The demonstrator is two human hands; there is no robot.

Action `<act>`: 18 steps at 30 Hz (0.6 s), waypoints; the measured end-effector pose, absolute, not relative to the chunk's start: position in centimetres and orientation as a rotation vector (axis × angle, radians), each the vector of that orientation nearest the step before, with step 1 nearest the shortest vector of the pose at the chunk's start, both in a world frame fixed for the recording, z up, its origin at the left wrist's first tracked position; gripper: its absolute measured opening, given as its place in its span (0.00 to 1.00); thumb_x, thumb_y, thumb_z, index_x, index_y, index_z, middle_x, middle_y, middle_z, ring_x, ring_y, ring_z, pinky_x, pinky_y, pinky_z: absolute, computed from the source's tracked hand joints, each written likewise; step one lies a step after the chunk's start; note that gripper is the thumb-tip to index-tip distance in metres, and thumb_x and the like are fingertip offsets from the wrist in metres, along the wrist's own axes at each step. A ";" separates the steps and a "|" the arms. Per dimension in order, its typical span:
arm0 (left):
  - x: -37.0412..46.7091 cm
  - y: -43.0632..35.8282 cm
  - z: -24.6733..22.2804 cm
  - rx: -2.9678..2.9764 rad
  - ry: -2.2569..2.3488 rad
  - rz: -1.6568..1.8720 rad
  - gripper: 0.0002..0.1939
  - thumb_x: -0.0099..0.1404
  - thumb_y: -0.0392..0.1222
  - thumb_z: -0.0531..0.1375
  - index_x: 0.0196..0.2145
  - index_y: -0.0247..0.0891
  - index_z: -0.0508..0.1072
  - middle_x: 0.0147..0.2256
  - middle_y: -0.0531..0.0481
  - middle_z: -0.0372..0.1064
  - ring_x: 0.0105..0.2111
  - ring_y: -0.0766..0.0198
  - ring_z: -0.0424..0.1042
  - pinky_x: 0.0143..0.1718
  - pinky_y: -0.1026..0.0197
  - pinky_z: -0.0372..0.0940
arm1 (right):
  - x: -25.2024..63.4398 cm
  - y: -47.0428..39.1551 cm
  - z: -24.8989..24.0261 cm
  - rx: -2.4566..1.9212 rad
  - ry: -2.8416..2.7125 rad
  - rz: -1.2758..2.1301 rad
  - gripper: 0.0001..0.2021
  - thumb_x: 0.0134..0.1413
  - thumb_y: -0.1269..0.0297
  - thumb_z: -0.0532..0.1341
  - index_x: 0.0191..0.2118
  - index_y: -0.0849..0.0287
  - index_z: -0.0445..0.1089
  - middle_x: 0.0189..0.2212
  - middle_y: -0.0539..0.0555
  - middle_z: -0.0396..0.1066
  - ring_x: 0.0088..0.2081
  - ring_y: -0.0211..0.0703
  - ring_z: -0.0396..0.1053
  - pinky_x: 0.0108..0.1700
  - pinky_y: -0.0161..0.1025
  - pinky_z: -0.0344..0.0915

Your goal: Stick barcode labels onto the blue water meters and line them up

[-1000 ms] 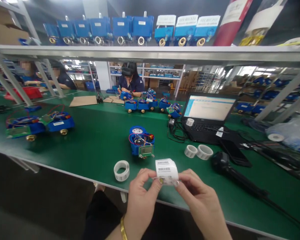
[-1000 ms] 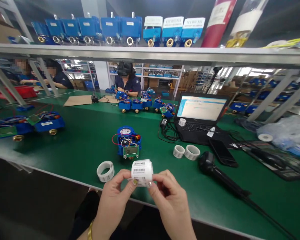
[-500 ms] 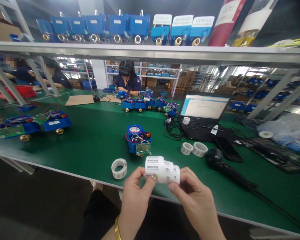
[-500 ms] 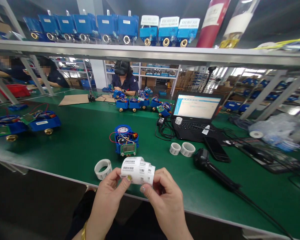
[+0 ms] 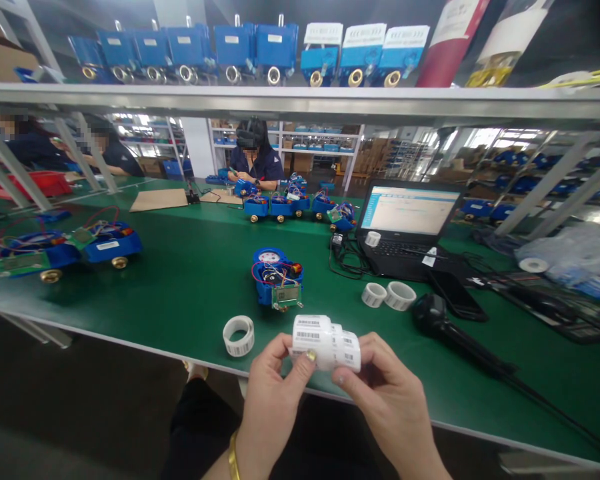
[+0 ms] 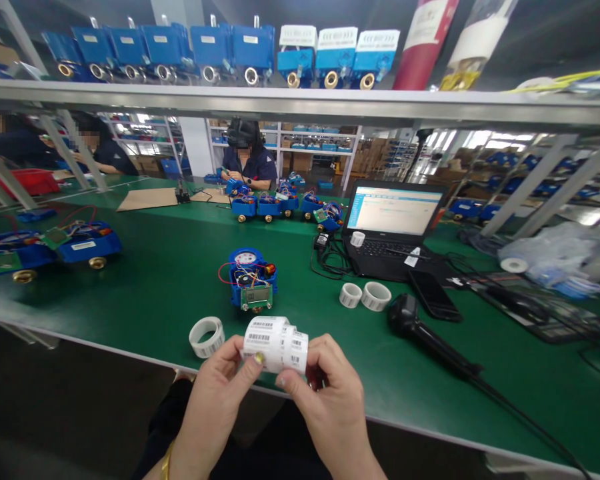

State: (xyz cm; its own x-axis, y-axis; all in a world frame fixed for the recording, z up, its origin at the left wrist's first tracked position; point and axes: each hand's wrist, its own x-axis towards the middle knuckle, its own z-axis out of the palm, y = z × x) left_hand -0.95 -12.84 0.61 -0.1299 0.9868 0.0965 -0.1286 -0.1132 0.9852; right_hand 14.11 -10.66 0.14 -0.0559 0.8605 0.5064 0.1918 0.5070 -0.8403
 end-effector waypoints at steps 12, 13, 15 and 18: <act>-1.0 -12.6 0.2 1.119 1.152 1.468 0.06 0.61 0.44 0.61 0.32 0.39 0.71 0.34 0.52 0.74 0.36 0.63 0.72 0.40 0.64 0.65 | 14.4 -10.8 0.3 -0.885 -1.654 0.693 0.08 0.57 0.65 0.61 0.27 0.58 0.69 0.27 0.51 0.65 0.29 0.40 0.64 0.27 0.32 0.59; -1.0 -12.6 0.2 1.131 1.150 1.471 0.06 0.61 0.44 0.61 0.31 0.39 0.71 0.33 0.52 0.74 0.35 0.64 0.72 0.39 0.65 0.65 | 14.4 -10.9 0.3 -0.879 -1.657 0.718 0.08 0.58 0.65 0.61 0.28 0.58 0.69 0.27 0.52 0.66 0.29 0.40 0.64 0.27 0.32 0.60; -0.9 -12.7 0.1 1.168 1.158 1.485 0.05 0.61 0.43 0.60 0.31 0.39 0.71 0.32 0.52 0.74 0.34 0.64 0.72 0.38 0.66 0.65 | 14.3 -11.1 0.3 -0.877 -1.594 0.792 0.07 0.59 0.63 0.60 0.30 0.58 0.69 0.26 0.51 0.66 0.27 0.38 0.65 0.26 0.30 0.60; -0.9 -12.9 -0.5 1.309 1.211 1.562 0.04 0.62 0.41 0.60 0.32 0.40 0.72 0.35 0.52 0.75 0.35 0.64 0.72 0.39 0.65 0.66 | 14.1 -11.3 0.3 -0.931 -1.348 0.883 0.07 0.57 0.60 0.62 0.33 0.57 0.66 0.27 0.50 0.67 0.23 0.35 0.64 0.23 0.28 0.60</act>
